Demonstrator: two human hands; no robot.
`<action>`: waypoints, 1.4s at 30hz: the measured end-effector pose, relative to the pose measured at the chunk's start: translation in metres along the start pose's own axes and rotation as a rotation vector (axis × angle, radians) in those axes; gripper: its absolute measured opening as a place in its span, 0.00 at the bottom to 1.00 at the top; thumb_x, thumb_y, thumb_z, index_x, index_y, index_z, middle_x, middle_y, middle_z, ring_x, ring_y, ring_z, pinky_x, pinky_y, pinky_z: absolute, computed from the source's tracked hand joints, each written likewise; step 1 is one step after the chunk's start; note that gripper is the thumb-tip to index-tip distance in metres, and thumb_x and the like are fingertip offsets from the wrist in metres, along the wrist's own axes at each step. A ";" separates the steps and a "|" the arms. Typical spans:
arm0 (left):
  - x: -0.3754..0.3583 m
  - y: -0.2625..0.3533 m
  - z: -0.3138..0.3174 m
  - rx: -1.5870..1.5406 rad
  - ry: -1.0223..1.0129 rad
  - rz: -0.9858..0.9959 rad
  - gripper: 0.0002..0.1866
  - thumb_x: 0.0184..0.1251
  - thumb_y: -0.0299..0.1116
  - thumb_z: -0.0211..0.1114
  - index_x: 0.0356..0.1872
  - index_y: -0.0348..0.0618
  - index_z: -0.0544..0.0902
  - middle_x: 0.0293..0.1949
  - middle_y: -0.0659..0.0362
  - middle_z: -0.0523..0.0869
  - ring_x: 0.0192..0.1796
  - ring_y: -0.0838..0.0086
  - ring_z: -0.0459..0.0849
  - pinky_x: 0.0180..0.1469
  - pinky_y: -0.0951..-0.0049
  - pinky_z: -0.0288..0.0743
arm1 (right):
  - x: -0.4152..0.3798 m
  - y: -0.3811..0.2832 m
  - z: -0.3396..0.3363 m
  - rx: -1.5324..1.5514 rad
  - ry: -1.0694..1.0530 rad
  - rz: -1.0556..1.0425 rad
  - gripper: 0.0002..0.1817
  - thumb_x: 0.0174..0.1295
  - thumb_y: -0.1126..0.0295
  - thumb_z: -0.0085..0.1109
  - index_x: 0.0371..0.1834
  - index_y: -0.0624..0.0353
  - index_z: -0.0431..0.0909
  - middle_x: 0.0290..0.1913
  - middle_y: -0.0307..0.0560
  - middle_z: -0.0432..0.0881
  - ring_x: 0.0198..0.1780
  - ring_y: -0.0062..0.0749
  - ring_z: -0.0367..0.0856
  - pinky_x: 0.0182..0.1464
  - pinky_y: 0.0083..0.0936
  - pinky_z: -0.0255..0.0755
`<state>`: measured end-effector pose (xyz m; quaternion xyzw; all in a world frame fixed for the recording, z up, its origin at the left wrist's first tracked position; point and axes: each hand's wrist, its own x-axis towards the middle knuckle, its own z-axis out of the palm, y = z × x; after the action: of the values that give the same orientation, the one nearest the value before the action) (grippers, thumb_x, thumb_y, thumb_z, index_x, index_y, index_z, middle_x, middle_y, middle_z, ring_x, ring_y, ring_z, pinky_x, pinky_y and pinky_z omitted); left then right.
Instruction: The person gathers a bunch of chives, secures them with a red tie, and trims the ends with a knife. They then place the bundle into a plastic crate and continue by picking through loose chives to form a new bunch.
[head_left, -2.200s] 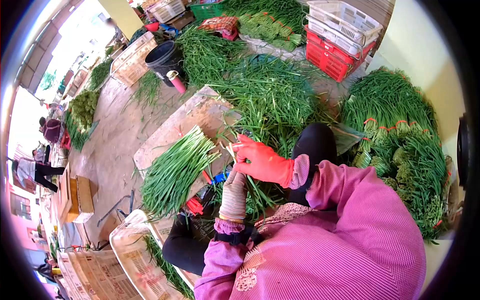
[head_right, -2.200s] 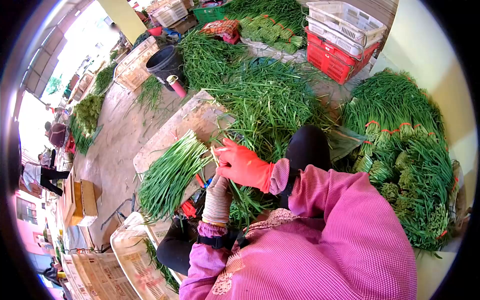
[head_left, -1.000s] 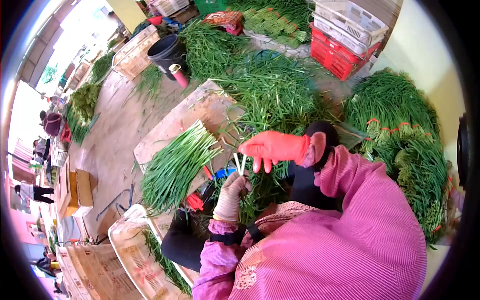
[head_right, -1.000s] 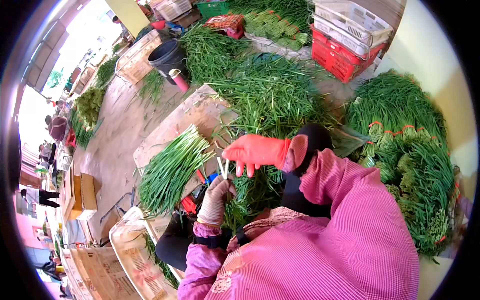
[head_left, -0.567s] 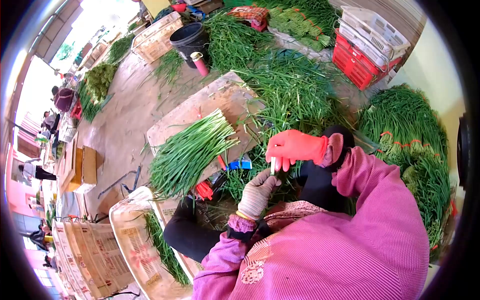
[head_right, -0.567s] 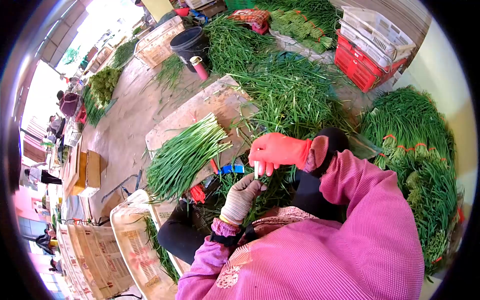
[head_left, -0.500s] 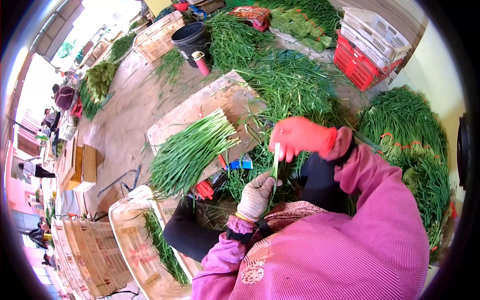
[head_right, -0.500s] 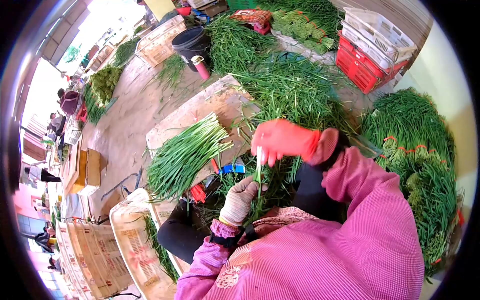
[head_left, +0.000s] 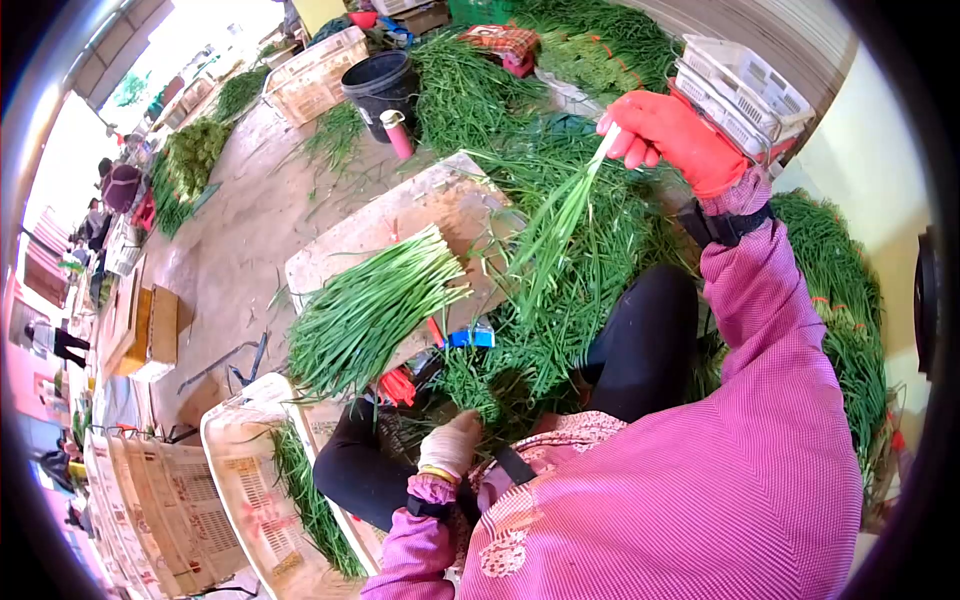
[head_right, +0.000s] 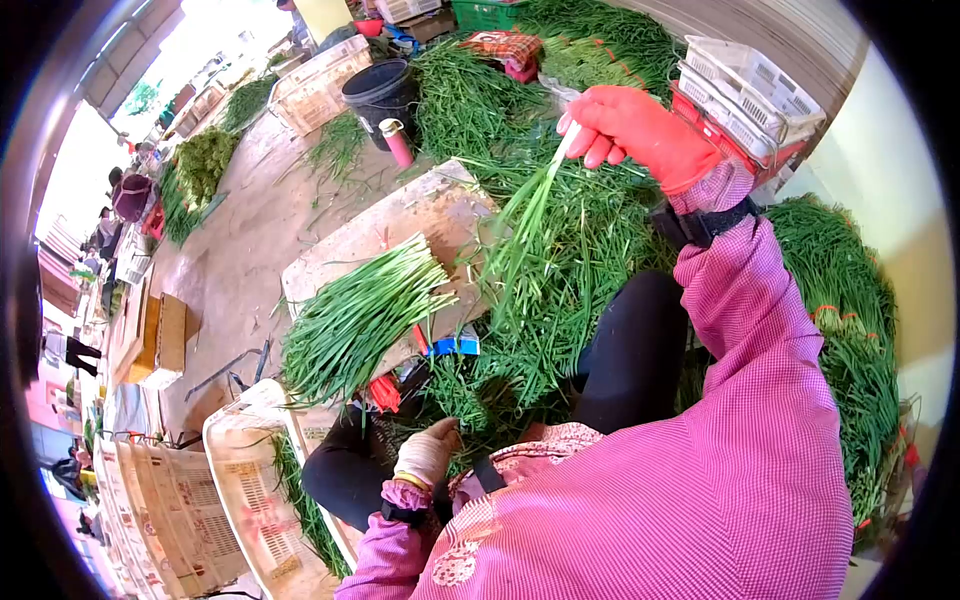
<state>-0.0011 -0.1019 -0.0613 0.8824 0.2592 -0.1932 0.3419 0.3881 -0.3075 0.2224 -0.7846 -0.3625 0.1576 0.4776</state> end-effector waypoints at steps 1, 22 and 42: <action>-0.009 0.009 -0.010 -0.061 0.102 -0.018 0.21 0.71 0.49 0.55 0.59 0.52 0.78 0.45 0.50 0.88 0.50 0.53 0.84 0.52 0.57 0.76 | 0.002 0.000 0.002 -0.028 0.019 0.027 0.17 0.74 0.58 0.48 0.44 0.60 0.80 0.31 0.39 0.84 0.26 0.17 0.79 0.26 0.13 0.68; -0.031 0.060 -0.134 -0.221 0.258 0.142 0.18 0.66 0.36 0.67 0.56 0.45 0.83 0.43 0.51 0.89 0.45 0.62 0.88 0.48 0.67 0.80 | 0.139 0.034 0.260 0.763 -0.122 -0.032 0.16 0.73 0.60 0.50 0.48 0.62 0.80 0.39 0.47 0.88 0.34 0.25 0.85 0.34 0.18 0.78; 0.198 -0.001 -0.162 0.454 0.554 0.349 0.57 0.36 0.50 0.82 0.70 0.40 0.64 0.68 0.51 0.71 0.72 0.54 0.66 0.77 0.47 0.49 | 0.131 0.176 0.308 -0.147 0.351 -0.082 0.11 0.69 0.57 0.57 0.38 0.51 0.82 0.27 0.51 0.84 0.26 0.48 0.84 0.30 0.39 0.76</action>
<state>0.1811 0.0770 -0.0521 0.9850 0.1386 0.0607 0.0828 0.3686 -0.0669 -0.0689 -0.8174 -0.3156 -0.0282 0.4811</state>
